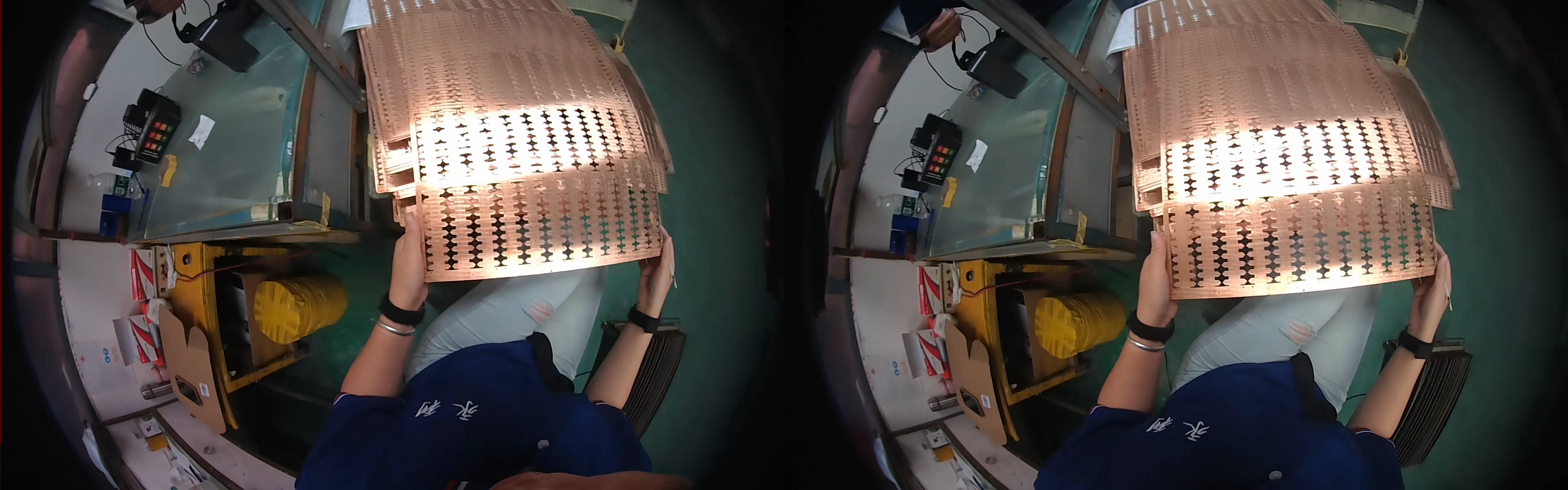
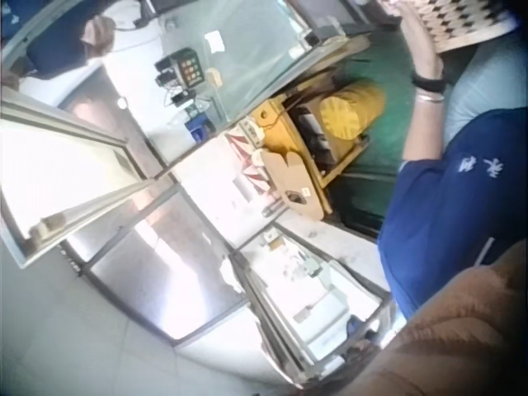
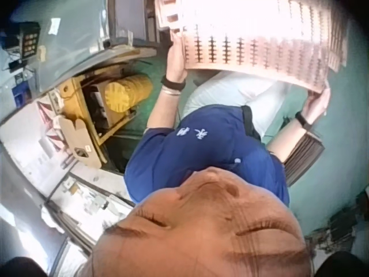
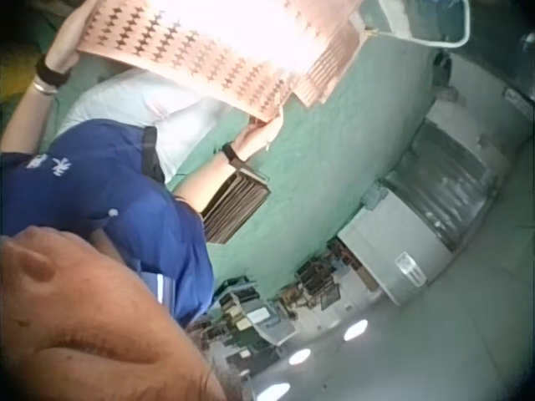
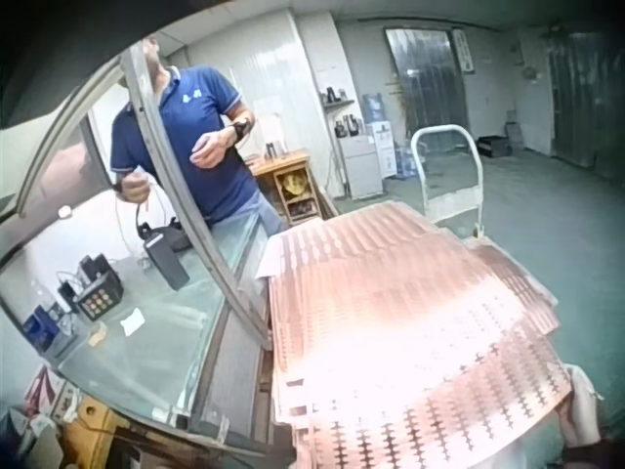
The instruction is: The recorder is using a stylus to mark or inspect perforated copper sheets on a fabrication floor.
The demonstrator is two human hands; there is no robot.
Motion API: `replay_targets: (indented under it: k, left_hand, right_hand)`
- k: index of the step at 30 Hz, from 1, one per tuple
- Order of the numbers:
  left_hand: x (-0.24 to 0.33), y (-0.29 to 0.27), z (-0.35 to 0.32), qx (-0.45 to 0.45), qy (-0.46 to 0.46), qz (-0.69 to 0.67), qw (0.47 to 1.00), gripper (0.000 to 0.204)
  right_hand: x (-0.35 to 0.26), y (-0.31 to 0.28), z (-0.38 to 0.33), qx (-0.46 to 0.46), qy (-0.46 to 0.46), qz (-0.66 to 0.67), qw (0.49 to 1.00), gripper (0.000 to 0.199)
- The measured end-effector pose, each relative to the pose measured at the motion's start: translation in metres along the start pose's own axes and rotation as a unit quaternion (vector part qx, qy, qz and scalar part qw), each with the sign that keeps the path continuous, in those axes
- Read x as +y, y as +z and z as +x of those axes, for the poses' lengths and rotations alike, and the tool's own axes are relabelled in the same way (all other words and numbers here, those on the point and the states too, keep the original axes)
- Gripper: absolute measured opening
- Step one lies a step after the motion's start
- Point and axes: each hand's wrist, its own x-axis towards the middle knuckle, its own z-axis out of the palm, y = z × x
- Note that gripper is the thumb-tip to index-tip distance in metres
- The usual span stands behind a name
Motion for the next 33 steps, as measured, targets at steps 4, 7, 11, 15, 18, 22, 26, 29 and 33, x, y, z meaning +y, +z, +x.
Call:
replay_targets:
  k: [4,7,11,15,18,22,26,29,33]
  left_hand:
    - [-0.002,0.002,0.002,0.011,0.01,0.008,1.0,0.052]
    - [-0.01,0.0,0.006,0.03,0.017,0.04,0.999,0.054]
    - [-0.02,-0.009,0.01,0.055,0.044,0.128,0.989,0.058]
    - [-0.021,-0.004,0.012,0.075,0.083,0.155,0.982,0.056]
    - [-0.026,-0.012,0.016,0.07,0.092,0.185,0.976,0.054]
    - [-0.026,-0.01,0.018,0.076,0.118,0.226,0.964,0.051]
    - [-0.028,-0.013,0.02,0.077,0.132,0.265,0.952,0.05]
    - [-0.03,-0.015,0.022,0.081,0.131,0.302,0.941,0.048]
    - [-0.035,-0.016,0.025,0.093,0.148,0.339,0.924,0.045]
  right_hand:
    - [0.002,-0.003,0.002,0.011,0.0,0.036,0.999,0.035]
    - [0.001,-0.006,0.003,0.013,-0.016,0.037,0.999,0.033]
    - [0.002,-0.01,0.006,-0.009,-0.045,0.049,0.998,0.034]
    - [-0.002,-0.002,0.0,-0.004,-0.043,0.051,0.998,0.035]
    - [-0.004,0.0,-0.001,0.004,-0.055,0.047,0.997,0.035]
    - [-0.006,-0.001,-0.003,0.005,-0.061,0.044,0.997,0.033]
    - [-0.01,0.001,-0.006,0.014,-0.068,0.023,0.997,0.031]
    - [-0.014,0.004,-0.011,0.032,-0.074,0.015,0.997,0.03]
    - [-0.017,0.004,-0.016,0.032,-0.091,0.002,0.995,0.03]
